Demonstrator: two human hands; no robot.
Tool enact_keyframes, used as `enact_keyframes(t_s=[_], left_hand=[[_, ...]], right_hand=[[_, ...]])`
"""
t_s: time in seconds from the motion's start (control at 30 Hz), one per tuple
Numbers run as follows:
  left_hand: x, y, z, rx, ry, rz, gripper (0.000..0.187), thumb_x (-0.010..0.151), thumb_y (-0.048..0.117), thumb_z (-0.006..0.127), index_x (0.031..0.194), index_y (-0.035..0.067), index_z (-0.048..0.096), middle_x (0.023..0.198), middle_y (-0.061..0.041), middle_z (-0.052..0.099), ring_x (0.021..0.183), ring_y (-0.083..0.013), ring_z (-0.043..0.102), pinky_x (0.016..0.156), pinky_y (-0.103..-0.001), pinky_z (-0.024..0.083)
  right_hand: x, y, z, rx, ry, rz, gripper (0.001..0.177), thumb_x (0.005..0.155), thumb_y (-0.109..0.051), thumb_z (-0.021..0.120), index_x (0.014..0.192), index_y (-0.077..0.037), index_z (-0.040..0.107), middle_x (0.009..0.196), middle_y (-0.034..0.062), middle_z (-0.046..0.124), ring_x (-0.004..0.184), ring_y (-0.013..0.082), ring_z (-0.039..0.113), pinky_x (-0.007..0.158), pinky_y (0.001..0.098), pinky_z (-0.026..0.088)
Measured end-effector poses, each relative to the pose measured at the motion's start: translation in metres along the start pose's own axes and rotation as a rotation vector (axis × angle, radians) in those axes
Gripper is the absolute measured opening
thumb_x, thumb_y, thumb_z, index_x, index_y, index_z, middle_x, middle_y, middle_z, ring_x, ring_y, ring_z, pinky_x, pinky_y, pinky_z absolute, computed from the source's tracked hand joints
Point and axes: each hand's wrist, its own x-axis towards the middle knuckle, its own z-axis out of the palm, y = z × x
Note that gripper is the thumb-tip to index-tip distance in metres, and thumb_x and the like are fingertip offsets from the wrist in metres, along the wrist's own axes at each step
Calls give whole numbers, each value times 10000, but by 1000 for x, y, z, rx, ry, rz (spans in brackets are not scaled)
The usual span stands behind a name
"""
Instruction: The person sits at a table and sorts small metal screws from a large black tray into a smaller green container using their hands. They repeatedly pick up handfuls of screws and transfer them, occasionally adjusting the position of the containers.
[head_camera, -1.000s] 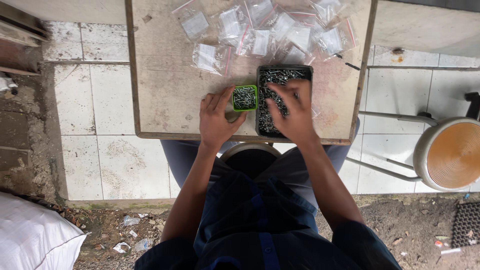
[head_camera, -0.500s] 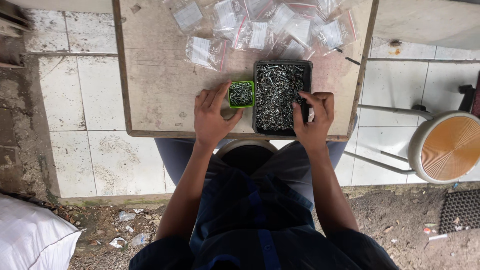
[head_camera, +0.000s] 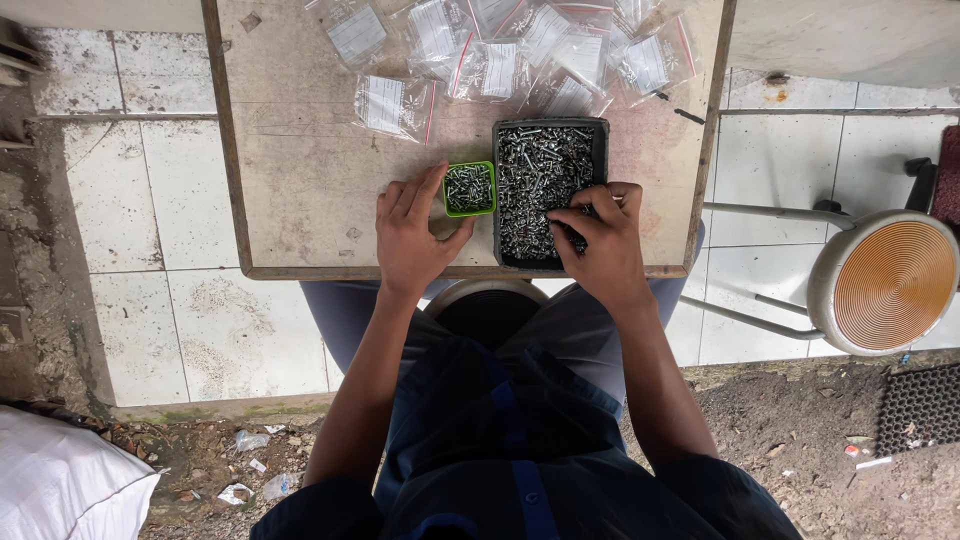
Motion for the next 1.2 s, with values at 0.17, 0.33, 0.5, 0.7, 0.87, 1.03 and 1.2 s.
enact_keyframes(t_s=[0.17,0.33,0.5,0.7,0.87,1.03,1.2], left_hand=[[-1,-1,1,-4,4,-5,691,852,314,933,1469,151,669,1287,-70,744,1022,-241,672,839,-417,500],[-3,-4,4,11,5,-11,701,837,339,943,1461,162,678,1277,-63,750,1012,-235,674,840,-412,501],[-4,-4,3,8,-2,-15,701,841,331,938,1468,166,670,1296,-51,742,1012,-228,664,835,-411,503],[-3,-2,2,15,0,-17,703,840,345,943,1465,170,674,1279,-54,746,1013,-231,666,836,-411,504],[-3,-2,2,12,-1,-13,718,836,341,943,1475,164,667,1283,-55,744,1012,-233,660,829,-409,501],[-2,-3,1,20,8,-5,716,840,346,942,1475,161,668,1275,-62,747,1006,-237,658,827,-410,504],[-3,-3,2,15,21,10,730,834,327,944,1486,158,662,1283,-57,742,1007,-232,654,834,-403,508]], right_hand=[[-3,3,9,-19,15,36,116,948,-91,871,962,-180,797,1031,-30,539,1087,269,440,818,395,465],[-4,0,12,-19,29,74,127,945,-109,875,918,-193,784,1023,-39,523,1088,264,435,825,400,454],[-5,3,11,75,35,76,95,1017,-128,804,1005,-209,755,1036,-72,516,1096,242,412,918,399,449],[-8,-19,-7,242,73,128,77,1146,-104,596,1113,-163,634,1114,-13,409,1054,258,373,914,436,434],[-4,-28,-11,415,111,94,145,1184,-118,441,1100,-114,559,1072,16,341,1002,221,340,928,426,396],[-9,-18,3,446,185,62,189,1167,-144,379,1103,-83,546,1087,61,362,1025,267,424,935,447,402],[-14,-7,36,342,567,13,252,1142,-297,425,1074,-65,496,1036,101,409,1007,313,440,951,475,372]])
